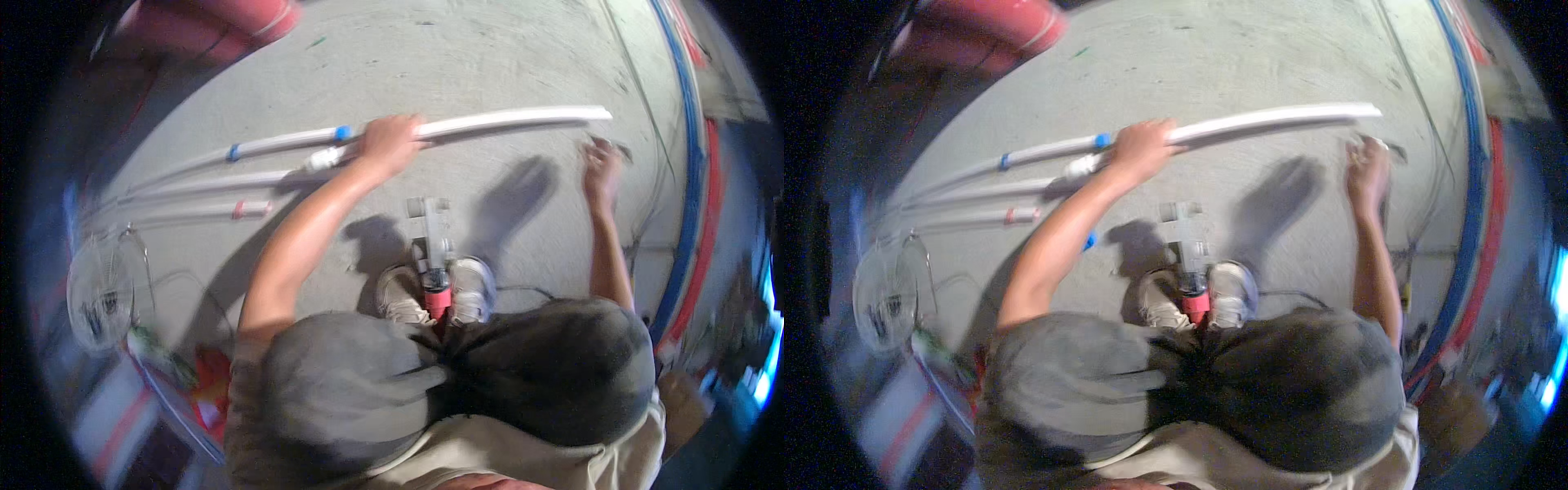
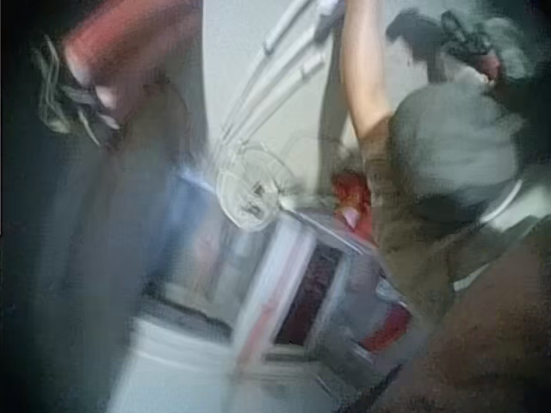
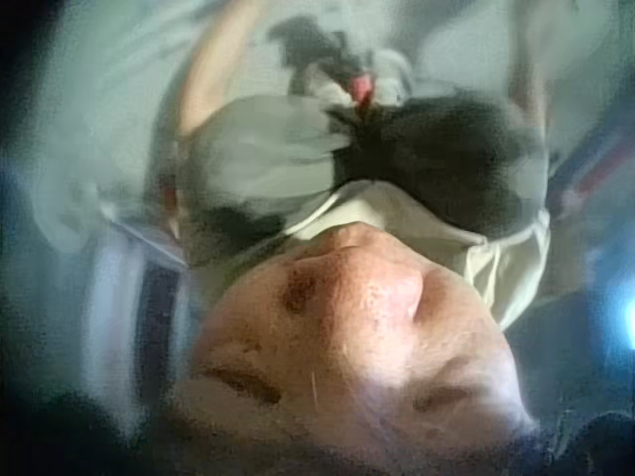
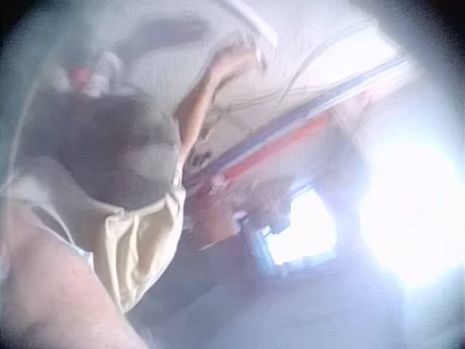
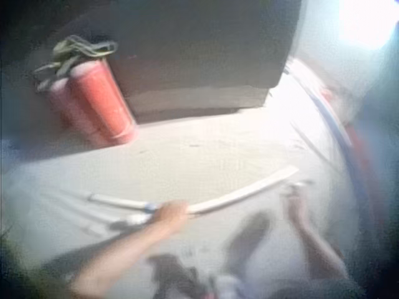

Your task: The person sits on the floor and uses a pipe fusion tool to heat and join white PVC pipes with elbow fittings. They repeatedly pick up pipes, insert them into the tool, and connect them to fittings, occasionally using pliers to adjust the components.

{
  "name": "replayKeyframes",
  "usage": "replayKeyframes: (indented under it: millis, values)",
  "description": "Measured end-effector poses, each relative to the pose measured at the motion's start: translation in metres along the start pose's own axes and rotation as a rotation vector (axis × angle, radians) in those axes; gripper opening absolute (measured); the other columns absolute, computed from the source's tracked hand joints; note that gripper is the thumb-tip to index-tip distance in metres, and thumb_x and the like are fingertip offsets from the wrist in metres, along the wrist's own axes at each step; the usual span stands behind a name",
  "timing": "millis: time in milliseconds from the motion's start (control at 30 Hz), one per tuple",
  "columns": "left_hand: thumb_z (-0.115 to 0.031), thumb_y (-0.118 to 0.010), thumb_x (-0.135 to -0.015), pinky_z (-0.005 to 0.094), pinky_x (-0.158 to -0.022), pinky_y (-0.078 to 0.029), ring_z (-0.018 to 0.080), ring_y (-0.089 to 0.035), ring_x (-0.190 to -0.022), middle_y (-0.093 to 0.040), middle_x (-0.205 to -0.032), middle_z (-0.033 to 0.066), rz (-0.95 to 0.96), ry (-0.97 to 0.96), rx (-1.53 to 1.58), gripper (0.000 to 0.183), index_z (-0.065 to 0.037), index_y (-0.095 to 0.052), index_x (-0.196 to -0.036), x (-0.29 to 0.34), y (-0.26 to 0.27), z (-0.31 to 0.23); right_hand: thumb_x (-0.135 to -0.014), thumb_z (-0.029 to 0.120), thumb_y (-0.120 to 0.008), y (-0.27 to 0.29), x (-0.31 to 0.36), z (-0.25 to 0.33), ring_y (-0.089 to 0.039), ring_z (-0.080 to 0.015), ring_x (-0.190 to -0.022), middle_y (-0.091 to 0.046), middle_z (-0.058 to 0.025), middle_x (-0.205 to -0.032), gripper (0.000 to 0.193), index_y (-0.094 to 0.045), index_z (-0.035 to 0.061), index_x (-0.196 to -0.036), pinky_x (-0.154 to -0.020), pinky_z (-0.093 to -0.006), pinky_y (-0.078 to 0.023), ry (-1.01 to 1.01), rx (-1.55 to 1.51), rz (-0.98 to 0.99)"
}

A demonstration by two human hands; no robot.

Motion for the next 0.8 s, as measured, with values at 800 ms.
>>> replayKeyframes:
  millis: [800]
  values:
    - [-0.001,-0.064,-0.083,0.0496,-0.1,-0.036,0.0318,-0.05,-0.121,-0.059,-0.124,0.0101,-0.364,0.296,-0.156,0.04,-0.01,-0.067,-0.122,0.15,0.001,0.175,-0.082,0.02,-0.088,0.075,0.088,0.331,-0.066,-0.0301,-0.117,-0.066,-0.0251,-0.126,0.053,-0.067,-0.0045,-0.125,-0.096,-0.0391,-0.054,0.556,-1.455,1.253]
Point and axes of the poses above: each hand's wrist, its own x-axis away from the middle knuckle, its own y-axis out of the back of the hand, z = x × y, the point moved 9 cm from there along -x, towards the middle knuckle
